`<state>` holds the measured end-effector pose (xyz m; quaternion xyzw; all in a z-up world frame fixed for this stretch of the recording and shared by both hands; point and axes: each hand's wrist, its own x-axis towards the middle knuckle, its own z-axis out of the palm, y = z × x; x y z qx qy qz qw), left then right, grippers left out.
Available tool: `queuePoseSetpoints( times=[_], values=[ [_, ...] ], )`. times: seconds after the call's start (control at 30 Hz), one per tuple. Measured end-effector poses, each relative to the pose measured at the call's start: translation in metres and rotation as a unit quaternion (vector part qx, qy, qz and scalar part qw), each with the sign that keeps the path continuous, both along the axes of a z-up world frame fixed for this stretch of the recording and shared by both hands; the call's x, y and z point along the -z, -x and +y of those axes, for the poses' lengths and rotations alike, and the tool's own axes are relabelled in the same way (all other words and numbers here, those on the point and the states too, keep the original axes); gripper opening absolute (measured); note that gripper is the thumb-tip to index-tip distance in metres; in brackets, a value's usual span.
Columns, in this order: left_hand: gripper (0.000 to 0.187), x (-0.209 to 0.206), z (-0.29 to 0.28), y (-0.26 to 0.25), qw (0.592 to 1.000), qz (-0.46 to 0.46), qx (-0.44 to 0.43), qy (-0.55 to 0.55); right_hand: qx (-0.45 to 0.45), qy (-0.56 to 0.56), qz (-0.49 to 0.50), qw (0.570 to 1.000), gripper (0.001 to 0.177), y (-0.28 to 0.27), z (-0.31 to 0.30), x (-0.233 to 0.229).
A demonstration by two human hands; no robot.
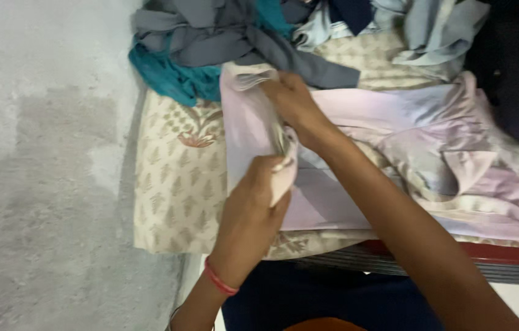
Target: The person folds a tie-dye shirt and a patterned piece of fabric by hand and places them inside a suitcase already containing other folded garments.
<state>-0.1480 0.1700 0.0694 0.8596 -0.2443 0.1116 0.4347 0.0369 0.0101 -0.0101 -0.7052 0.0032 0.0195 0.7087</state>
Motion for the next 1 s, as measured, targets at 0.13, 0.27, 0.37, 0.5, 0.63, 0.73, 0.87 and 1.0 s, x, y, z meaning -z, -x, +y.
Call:
queuePoseSetpoints(
  times=[0.13, 0.27, 0.37, 0.5, 0.63, 0.73, 0.87, 1.0],
  values=[
    [0.038, 0.01, -0.044, 0.006, 0.998, 0.001, 0.051, -0.034, 0.006, 0.061, 0.012, 0.998, 0.036, 0.035, -0.061, -0.018],
    [0.043, 0.028, -0.08, 0.011, 0.989, -0.049, 0.085, -0.107, 0.02, 0.01, 0.062, 0.998, 0.029, 0.054, -0.095, -0.017],
    [0.044, 0.039, -0.096, 0.016, 0.982, -0.076, 0.097, -0.141, -0.005, -0.034, 0.084, 0.996, 0.029, 0.055, -0.108, -0.003],
    [0.026, 0.045, -0.103, 0.025, 0.987, -0.071, 0.097, -0.11, 0.019, -0.035, -0.01, 0.999, 0.033, 0.058, -0.12, 0.011],
    [0.02, 0.046, -0.104, 0.032, 0.988, -0.042, 0.109, -0.102, 0.053, 0.074, -0.039, 0.995, 0.039, 0.059, -0.135, 0.025],
    [0.022, 0.044, -0.102, 0.033, 0.984, -0.047, 0.127, -0.112, 0.064, 0.175, -0.046, 0.981, 0.046, 0.061, -0.137, 0.033],
    [0.025, 0.037, -0.089, 0.028, 0.982, 0.06, 0.144, -0.11, 0.121, 0.392, -0.115, 0.905, 0.05, 0.08, -0.125, 0.011],
    [0.037, 0.039, -0.062, -0.002, 0.979, -0.096, 0.029, -0.175, 0.055, 0.53, -0.184, 0.826, 0.063, 0.109, -0.09, -0.003]
  ],
)
